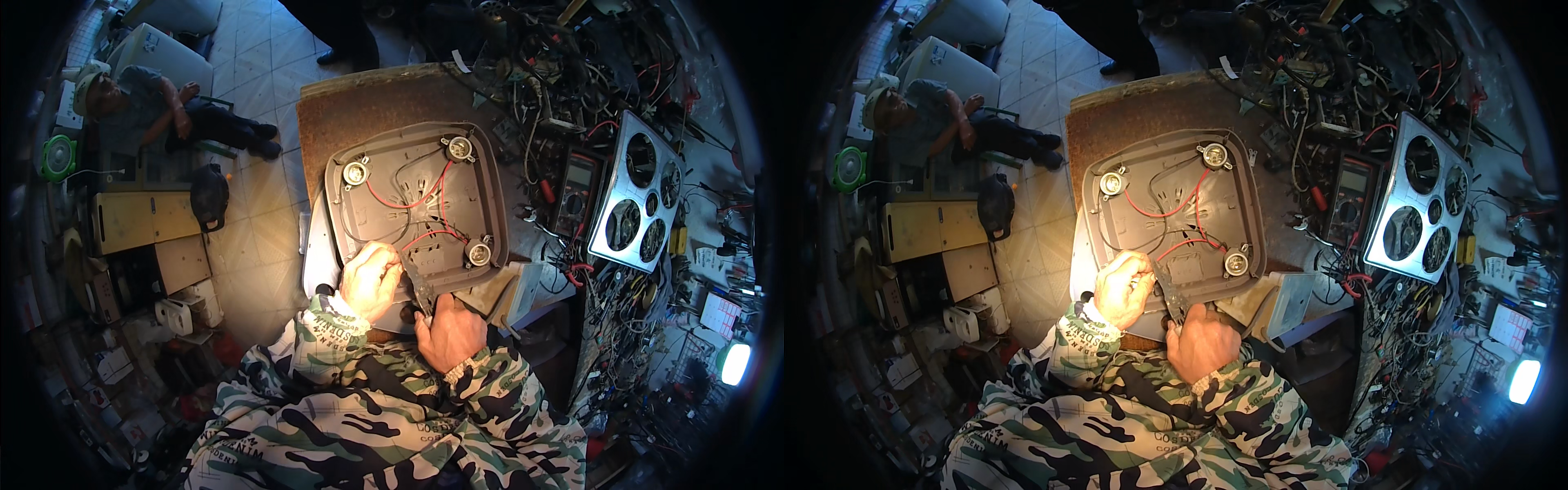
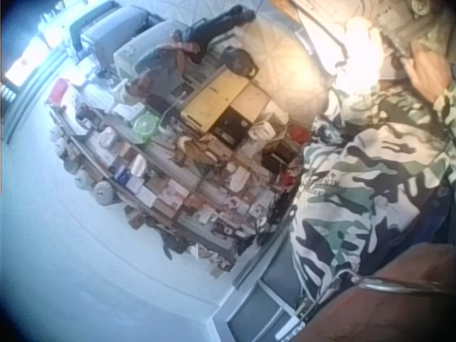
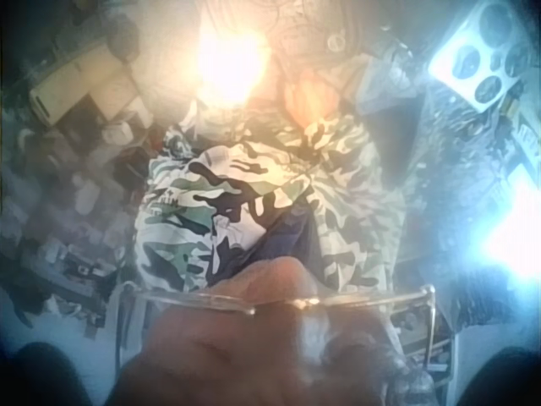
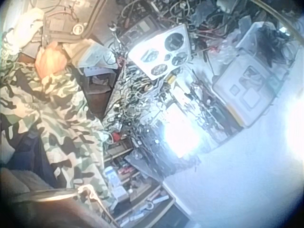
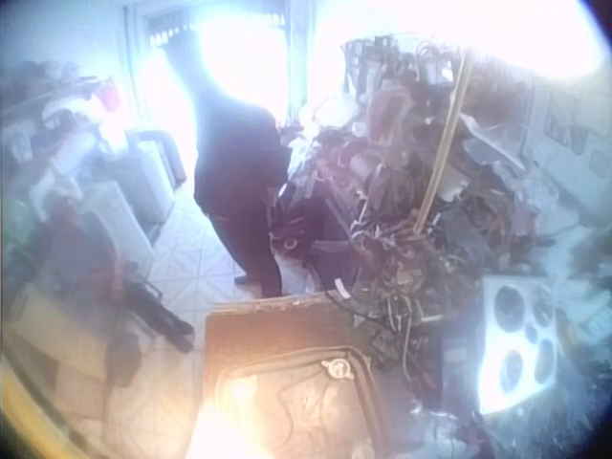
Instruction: The person works on the underside of a disassembled appliance, using pliers to cut and manipulate red wires connected to heating elements. They then reach into a storage area to retrieve a small plastic bag containing a new component.
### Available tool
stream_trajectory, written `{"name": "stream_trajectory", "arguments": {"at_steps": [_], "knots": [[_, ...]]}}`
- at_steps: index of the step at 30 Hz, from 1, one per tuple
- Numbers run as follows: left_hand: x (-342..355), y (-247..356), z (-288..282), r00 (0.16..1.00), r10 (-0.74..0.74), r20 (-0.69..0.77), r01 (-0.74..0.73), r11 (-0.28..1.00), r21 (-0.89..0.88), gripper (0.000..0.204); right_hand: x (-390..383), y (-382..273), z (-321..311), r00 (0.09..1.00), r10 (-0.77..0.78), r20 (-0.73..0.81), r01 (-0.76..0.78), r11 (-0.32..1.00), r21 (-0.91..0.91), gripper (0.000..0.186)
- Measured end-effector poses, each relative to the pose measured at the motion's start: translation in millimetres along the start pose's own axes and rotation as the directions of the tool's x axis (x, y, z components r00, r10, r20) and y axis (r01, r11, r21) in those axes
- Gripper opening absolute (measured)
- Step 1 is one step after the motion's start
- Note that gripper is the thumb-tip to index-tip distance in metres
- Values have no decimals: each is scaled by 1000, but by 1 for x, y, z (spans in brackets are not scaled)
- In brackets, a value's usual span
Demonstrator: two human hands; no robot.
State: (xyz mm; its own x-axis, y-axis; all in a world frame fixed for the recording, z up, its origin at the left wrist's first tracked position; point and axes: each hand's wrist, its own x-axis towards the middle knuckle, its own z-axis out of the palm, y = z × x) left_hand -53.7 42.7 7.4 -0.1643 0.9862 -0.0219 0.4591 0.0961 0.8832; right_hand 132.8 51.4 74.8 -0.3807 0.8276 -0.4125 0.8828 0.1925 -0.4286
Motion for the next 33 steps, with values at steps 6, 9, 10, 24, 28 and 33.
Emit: {"name": "stream_trajectory", "arguments": {"at_steps": [6,9,10,24,28,33], "knots": [[-1,-2,1,999,40,-23,-40,999,8,11,1,-4,-4,993,64,101,-67,997,27,38],[-1,-1,1,999,29,-15,-29,1000,0,11,2,-2,-3,995,62,84,-64,998,17,36],[-1,-1,1,1000,26,-16,-26,1000,-4,11,2,-1,-2,994,61,86,-64,998,25,36],[-2,-1,-1,1000,16,14,-16,1000,3,10,2,4,2,996,63,57,-65,998,27,34],[-4,-5,2,1000,18,3,-18,1000,-6,10,3,2,-4,996,62,60,-66,994,83,34],[-7,1,3,1000,-24,-5,24,1000,9,11,8,9,-15,974,92,207,-126,980,155,39]]}}
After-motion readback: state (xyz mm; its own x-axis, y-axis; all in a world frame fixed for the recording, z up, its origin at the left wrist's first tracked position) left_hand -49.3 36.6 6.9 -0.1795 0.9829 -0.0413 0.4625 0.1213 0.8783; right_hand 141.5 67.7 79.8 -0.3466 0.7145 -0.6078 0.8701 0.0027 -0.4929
